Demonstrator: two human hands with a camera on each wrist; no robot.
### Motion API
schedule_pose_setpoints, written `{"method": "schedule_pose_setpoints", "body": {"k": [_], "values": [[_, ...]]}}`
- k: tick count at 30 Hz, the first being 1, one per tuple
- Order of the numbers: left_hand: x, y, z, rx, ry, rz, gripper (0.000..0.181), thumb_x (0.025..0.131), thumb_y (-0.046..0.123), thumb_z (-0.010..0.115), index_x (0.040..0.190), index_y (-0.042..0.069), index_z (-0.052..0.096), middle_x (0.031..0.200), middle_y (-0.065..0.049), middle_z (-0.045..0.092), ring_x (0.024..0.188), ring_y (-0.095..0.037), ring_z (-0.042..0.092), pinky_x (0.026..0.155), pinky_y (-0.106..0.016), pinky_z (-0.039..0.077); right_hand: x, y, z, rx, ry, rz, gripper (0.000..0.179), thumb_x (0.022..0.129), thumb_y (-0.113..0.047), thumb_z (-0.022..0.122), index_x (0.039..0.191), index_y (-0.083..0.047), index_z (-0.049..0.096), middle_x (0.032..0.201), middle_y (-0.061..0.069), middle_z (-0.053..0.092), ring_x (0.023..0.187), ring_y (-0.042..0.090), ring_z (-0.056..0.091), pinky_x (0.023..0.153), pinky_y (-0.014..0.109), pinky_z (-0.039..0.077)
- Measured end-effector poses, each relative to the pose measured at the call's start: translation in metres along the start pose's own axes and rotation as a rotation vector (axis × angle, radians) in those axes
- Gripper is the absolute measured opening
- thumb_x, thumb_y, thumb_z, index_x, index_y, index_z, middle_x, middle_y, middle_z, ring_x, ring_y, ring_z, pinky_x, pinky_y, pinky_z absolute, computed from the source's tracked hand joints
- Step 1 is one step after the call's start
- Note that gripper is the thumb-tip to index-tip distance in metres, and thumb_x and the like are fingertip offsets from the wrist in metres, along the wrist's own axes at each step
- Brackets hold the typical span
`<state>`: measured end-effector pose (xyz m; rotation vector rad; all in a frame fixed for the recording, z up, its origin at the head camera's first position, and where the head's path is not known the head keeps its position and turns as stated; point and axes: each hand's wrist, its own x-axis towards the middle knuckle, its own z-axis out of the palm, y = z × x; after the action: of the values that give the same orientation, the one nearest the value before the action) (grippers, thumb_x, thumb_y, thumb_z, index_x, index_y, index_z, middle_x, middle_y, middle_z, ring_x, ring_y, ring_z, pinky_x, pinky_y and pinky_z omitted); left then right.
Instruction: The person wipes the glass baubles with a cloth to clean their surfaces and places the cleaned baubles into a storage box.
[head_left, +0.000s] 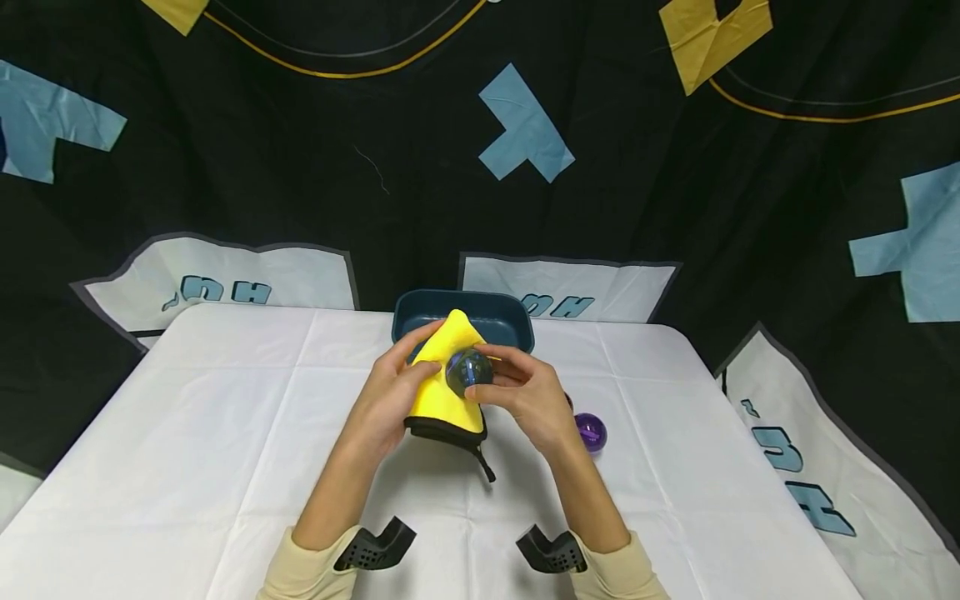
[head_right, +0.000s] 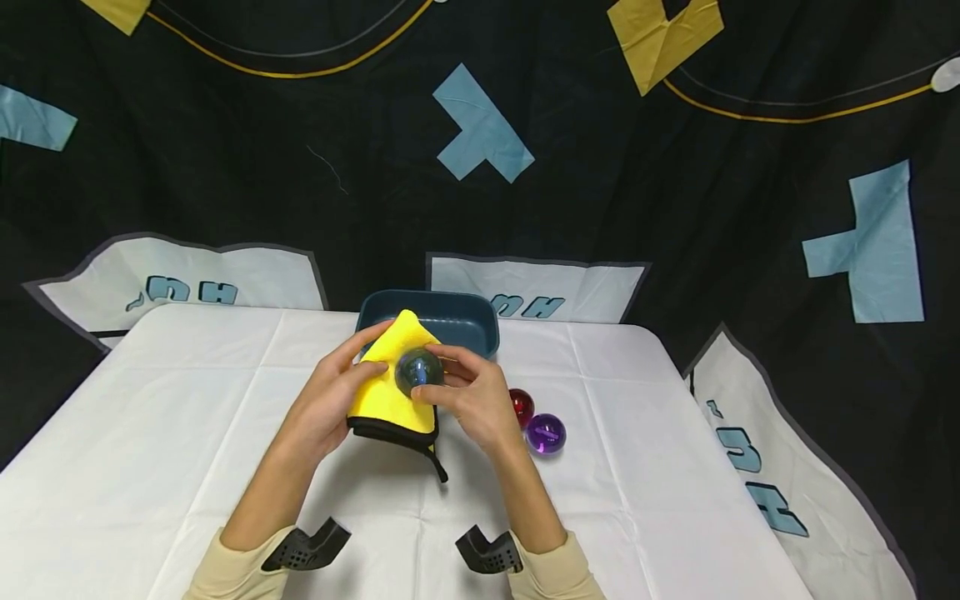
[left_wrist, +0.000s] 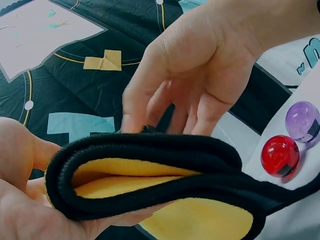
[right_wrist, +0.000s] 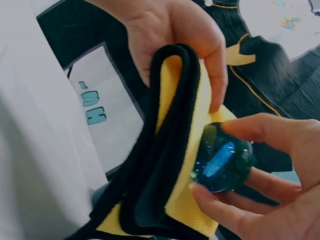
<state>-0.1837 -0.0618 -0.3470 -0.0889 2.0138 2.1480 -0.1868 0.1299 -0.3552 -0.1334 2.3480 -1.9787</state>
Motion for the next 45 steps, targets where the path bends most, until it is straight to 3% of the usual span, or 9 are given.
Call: {"method": "schedule_pose_setpoints", "body": {"k": [9, 11, 18, 25, 29, 34, 45], "values": [[-0.001, 0.0, 0.0, -0.003, 0.0, 0.023, 0.049, 0.1, 0.015, 0.053, 0.14, 0.043, 0.055, 0.149, -0.006, 0.039, 0.119, -0.032, 0.053, 0.084, -0.032, 0.056, 0.002, 0.004, 0.01, 0.032, 0.087, 0.041, 0.048, 0.08, -0.029, 0.086, 0.122, -0.011, 0.07, 0.093, 0.011, 0.071, 0.078, 0.022, 0.073, 0.081, 0.037, 0.062], [-0.001, 0.0, 0.0, -0.005, 0.0, 0.023, 0.049, 0.1, 0.015, 0.053, 0.14, 0.043, 0.055, 0.149, -0.006, 0.039, 0.119, -0.032, 0.053, 0.084, -0.032, 0.056, 0.002, 0.005, 0.011, 0.027, 0.086, 0.044, 0.049, 0.081, -0.031, 0.086, 0.123, -0.012, 0.069, 0.096, 0.011, 0.071, 0.079, 0.022, 0.073, 0.082, 0.036, 0.062], [-0.001, -0.001, 0.0, -0.025, 0.003, 0.033, 0.051, 0.1, 0.013, 0.053, 0.141, 0.043, 0.055, 0.148, -0.007, 0.04, 0.119, -0.033, 0.052, 0.083, -0.033, 0.055, 0.001, 0.004, 0.009, 0.053, 0.053, 0.032, 0.05, 0.083, -0.029, 0.084, 0.126, -0.014, 0.067, 0.121, 0.01, 0.07, 0.105, 0.022, 0.07, 0.09, 0.035, 0.06], [0.0, -0.001, -0.001, -0.029, 0.008, 0.035, 0.05, 0.1, 0.014, 0.053, 0.142, 0.042, 0.054, 0.148, -0.008, 0.04, 0.118, -0.033, 0.053, 0.083, -0.032, 0.057, -0.003, -0.002, 0.009, -0.017, 0.042, -0.014, 0.048, 0.083, -0.031, 0.084, 0.127, -0.023, 0.067, 0.122, 0.01, 0.071, 0.099, 0.023, 0.071, 0.089, 0.036, 0.06], [0.0, -0.001, -0.001, -0.019, 0.02, 0.03, 0.05, 0.1, 0.015, 0.054, 0.142, 0.042, 0.054, 0.15, -0.007, 0.039, 0.119, -0.033, 0.053, 0.084, -0.033, 0.059, -0.005, -0.004, 0.004, -0.098, -0.007, -0.009, 0.054, 0.08, -0.022, 0.086, 0.13, -0.028, 0.067, 0.124, 0.006, 0.068, 0.105, 0.025, 0.065, 0.089, 0.038, 0.059], [0.0, 0.0, 0.0, -0.019, 0.019, 0.018, 0.049, 0.101, 0.015, 0.053, 0.141, 0.042, 0.055, 0.151, -0.006, 0.038, 0.12, -0.033, 0.053, 0.084, -0.032, 0.059, -0.004, -0.003, -0.001, -0.116, -0.024, -0.009, 0.06, 0.075, -0.012, 0.086, 0.13, -0.028, 0.069, 0.119, 0.008, 0.069, 0.103, 0.027, 0.065, 0.087, 0.039, 0.059], [-0.003, 0.001, 0.001, 0.003, 0.021, 0.024, 0.049, 0.1, 0.015, 0.053, 0.141, 0.042, 0.056, 0.151, -0.007, 0.038, 0.12, -0.033, 0.052, 0.087, -0.033, 0.058, 0.0, -0.001, 0.0, -0.089, 0.022, 0.063, 0.059, 0.077, -0.031, 0.089, 0.129, -0.014, 0.067, 0.094, 0.01, 0.073, 0.079, 0.025, 0.073, 0.083, 0.036, 0.061]]}}
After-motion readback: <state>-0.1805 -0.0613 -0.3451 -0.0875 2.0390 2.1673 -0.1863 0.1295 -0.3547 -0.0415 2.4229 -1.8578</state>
